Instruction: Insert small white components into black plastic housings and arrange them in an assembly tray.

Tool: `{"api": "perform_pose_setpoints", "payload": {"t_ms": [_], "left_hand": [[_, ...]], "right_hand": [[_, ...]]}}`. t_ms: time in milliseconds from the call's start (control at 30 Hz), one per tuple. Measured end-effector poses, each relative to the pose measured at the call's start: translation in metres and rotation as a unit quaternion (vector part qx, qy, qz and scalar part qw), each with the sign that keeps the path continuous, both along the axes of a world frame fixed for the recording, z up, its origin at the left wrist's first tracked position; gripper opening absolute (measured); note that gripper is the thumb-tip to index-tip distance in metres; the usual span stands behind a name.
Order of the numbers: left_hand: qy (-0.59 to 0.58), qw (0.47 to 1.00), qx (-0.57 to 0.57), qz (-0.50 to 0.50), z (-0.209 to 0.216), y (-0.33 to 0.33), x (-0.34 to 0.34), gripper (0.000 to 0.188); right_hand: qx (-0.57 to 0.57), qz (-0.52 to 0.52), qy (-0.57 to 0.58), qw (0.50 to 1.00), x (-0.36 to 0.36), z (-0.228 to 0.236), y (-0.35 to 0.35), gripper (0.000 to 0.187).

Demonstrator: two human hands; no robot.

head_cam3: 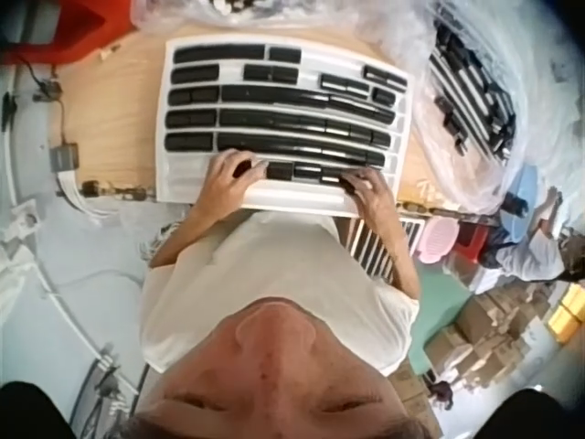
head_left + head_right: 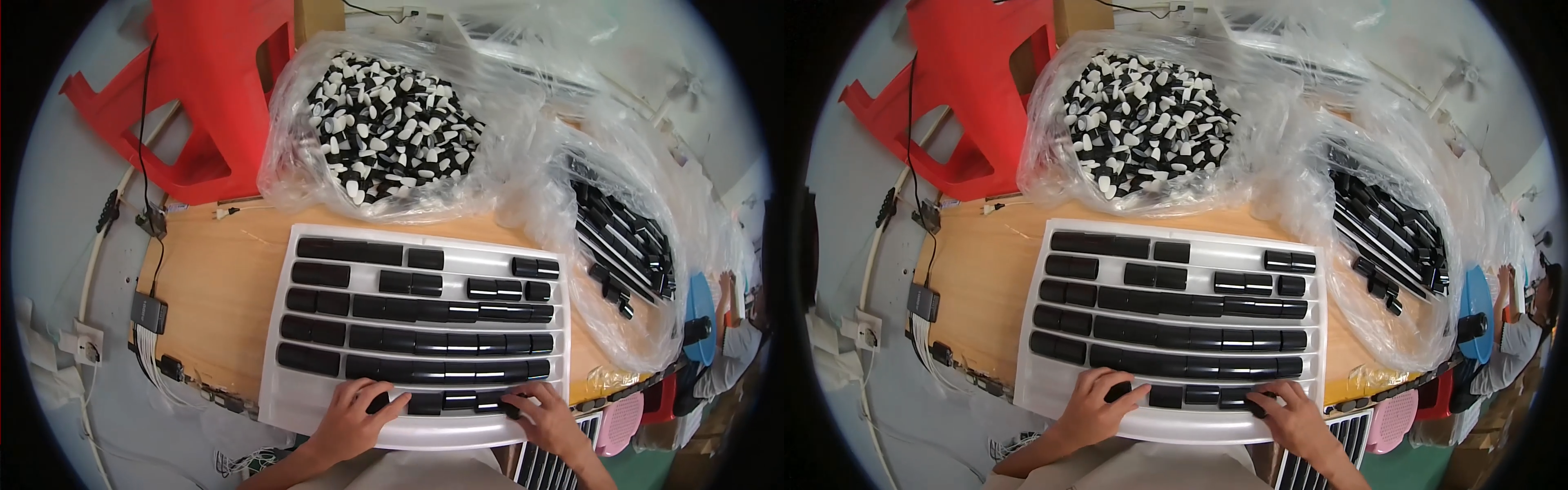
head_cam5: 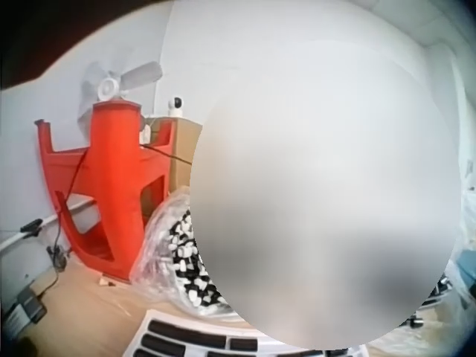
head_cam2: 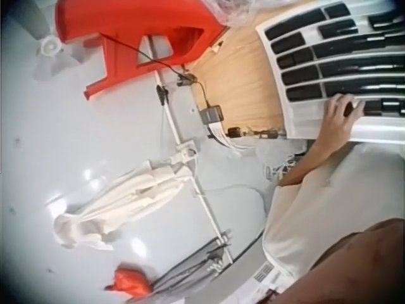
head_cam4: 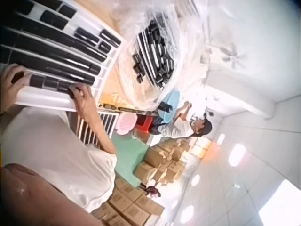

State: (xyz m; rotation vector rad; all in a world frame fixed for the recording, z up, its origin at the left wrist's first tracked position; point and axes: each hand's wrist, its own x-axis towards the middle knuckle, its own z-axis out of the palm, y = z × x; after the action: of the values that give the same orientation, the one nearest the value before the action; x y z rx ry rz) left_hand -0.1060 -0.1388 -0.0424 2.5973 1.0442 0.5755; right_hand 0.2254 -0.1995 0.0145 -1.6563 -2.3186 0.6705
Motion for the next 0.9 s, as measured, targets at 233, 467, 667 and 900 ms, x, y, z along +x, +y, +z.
{"api": "perform_pose_setpoints", "payload": {"t_ms": [233,467,667,900], "left_hand": [[-0.284,0.943,-0.176,0.004,0.036,0.002,0.033,0.067],[-0.508,0.798,-0.279,0.167,0.033,0.023,0.045,0.033],[-0.542,0.712,-0.408,0.179,0.052,0.043,0.027,0.037],[-0.52,0.749,-0.358,0.201,0.047,0.053,0.017,0.028]], "right_hand": [[-0.082,-0.075,0.16,0.981,-0.044,0.057,0.048,0.047],[-0.134,-0.011,0.317,0.939,-0.106,0.026,0.19,0.035],[0.308,-0.168,0.112,0.93,-0.099,-0.083,0.393,0.028],[0.366,-0.228,0.178,0.885,-0.104,-0.067,0.392,0.017]]}}
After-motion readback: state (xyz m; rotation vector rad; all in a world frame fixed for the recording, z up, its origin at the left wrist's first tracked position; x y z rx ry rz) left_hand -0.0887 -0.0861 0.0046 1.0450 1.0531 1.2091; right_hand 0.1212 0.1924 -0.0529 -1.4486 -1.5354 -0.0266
